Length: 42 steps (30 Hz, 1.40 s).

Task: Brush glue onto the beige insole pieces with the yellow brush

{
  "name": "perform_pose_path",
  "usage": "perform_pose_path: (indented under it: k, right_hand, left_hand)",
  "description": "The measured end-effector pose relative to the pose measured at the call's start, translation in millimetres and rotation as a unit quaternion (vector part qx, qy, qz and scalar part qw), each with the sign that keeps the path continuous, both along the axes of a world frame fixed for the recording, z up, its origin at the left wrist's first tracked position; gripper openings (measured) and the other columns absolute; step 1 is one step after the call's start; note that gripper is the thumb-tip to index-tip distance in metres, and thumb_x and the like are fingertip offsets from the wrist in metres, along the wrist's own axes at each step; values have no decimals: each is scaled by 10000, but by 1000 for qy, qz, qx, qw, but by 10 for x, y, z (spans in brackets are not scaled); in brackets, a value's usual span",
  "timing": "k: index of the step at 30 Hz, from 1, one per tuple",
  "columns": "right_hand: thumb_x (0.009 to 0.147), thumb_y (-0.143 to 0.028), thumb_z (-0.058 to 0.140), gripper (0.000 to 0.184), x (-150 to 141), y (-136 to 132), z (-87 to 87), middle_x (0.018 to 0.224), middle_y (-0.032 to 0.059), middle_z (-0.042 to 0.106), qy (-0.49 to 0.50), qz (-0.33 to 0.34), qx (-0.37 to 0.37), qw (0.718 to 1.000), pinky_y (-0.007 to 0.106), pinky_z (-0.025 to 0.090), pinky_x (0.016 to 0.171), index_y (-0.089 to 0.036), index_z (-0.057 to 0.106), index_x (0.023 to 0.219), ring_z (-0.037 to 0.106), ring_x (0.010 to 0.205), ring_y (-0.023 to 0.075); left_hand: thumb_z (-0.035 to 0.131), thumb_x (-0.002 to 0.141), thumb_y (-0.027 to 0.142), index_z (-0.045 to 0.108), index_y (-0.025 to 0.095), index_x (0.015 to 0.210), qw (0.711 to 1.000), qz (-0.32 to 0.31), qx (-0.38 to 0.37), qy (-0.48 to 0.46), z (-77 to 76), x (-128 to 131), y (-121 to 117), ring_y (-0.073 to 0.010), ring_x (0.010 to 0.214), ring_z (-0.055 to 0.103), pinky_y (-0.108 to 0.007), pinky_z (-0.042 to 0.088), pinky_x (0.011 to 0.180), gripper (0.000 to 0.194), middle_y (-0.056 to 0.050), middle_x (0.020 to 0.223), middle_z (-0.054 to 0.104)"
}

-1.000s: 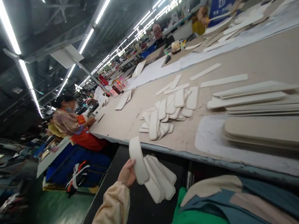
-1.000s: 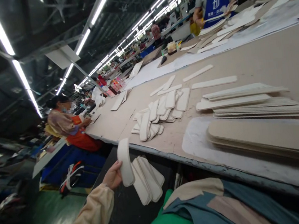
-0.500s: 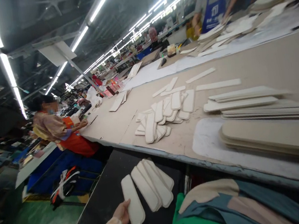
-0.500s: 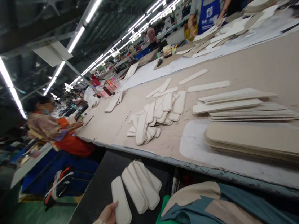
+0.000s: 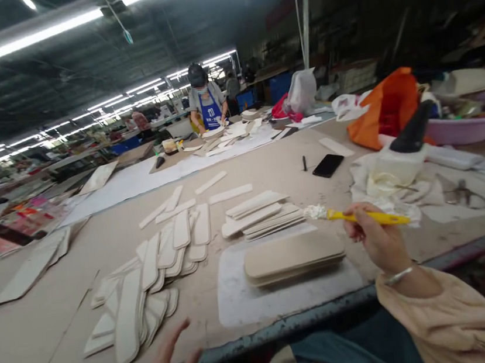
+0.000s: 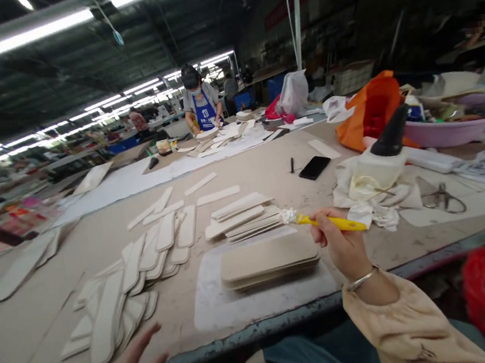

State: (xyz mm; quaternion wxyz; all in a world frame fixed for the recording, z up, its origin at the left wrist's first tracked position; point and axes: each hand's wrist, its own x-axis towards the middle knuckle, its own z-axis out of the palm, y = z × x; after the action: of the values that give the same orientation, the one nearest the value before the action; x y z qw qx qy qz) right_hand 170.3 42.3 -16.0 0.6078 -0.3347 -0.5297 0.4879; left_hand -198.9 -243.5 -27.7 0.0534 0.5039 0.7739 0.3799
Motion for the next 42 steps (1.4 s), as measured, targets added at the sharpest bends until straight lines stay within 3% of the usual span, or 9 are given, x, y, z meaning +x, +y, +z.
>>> perform_pose_path:
  k: [3, 5, 7, 9, 13, 17, 26, 31, 42]
  right_hand:
    - [902, -470, 522, 288, -159, -138, 11, 512, -52, 473, -23, 45, -49, 997, 210, 299, 435, -186, 565, 880, 395, 463, 83]
    - [910, -476, 508, 294, -272, -225, 4, 512, -56, 466, -51, 83, -68, 993, 210, 307, 443, -186, 556, 886, 399, 467, 85]
    - [922, -474, 490, 293, -384, -298, -9, 514, -57, 469, -73, 120, -77, 987, 212, 320, 457, -189, 545, 890, 407, 475, 88]
    - [931, -469, 475, 290, -494, -349, -14, 527, -55, 486, -91, 152, -81, 981, 213, 327, 468, -190, 535, 878, 417, 484, 88]
    - [940, -464, 459, 305, -716, -402, -3, 543, -51, 506, -122, 191, -80, 971, 212, 345, 486, -187, 523, 829, 433, 496, 84]
    - [946, -458, 445, 307, -931, -434, -22, 554, -49, 517, -141, 214, -81, 963, 210, 356, 502, -185, 524, 830, 442, 503, 83]
    - [950, -435, 429, 304, -1120, -497, -50, 532, -47, 499, -191, 209, -78, 956, 230, 371, 525, -192, 519, 793, 444, 491, 102]
    - [947, -410, 437, 306, -919, -457, -2, 534, -48, 497, -223, 154, -76, 960, 230, 365, 535, -199, 510, 737, 456, 505, 103]
    - [913, -461, 459, 339, 37, -240, 50, 484, -48, 478, -317, -65, -100, 941, 256, 335, 513, -203, 498, 696, 428, 456, 111]
  left_hand:
    - [731, 712, 474, 344, 254, 1430, 985, -171, -19, -16, -40, 298, 777, -333, 1371, 345, -542, 294, 1124, 845, -112, 1475, 409]
    - [740, 687, 511, 251, 237, 1470, 972, -233, -16, -36, -69, 455, 1237, -336, 1413, 254, -548, 239, 1145, 962, -130, 1529, 311]
    - [747, 684, 495, 242, 223, 1472, 961, -270, -28, -55, -113, 519, 1552, -332, 1426, 219, -550, 194, 1158, 975, -137, 1536, 292]
    - [735, 710, 453, 259, 215, 1467, 952, -297, -34, -74, -182, 501, 1707, -318, 1424, 233, -536, 182, 1165, 925, -137, 1525, 317]
    - [702, 758, 388, 291, 218, 1452, 943, -311, -6, -116, -364, 400, 1731, -294, 1389, 321, -503, 220, 1160, 825, -133, 1475, 403]
    - [717, 747, 373, 245, 221, 1466, 941, -304, 26, -150, -486, 384, 1700, -295, 1350, 385, -504, 255, 1143, 874, -142, 1436, 451]
    - [702, 744, 431, 236, 186, 1470, 943, -284, 38, -170, -500, 433, 1722, -300, 1293, 456, -490, 326, 1104, 897, -161, 1383, 496]
    - [696, 746, 400, 256, 193, 1465, 952, -278, 41, -122, -472, 447, 1730, -302, 1304, 445, -492, 305, 1120, 868, -144, 1355, 530]
    - [681, 774, 366, 212, 221, 1478, 956, -272, 46, -100, -598, 392, 1749, -302, 1326, 422, -501, 322, 1110, 858, -129, 1367, 528]
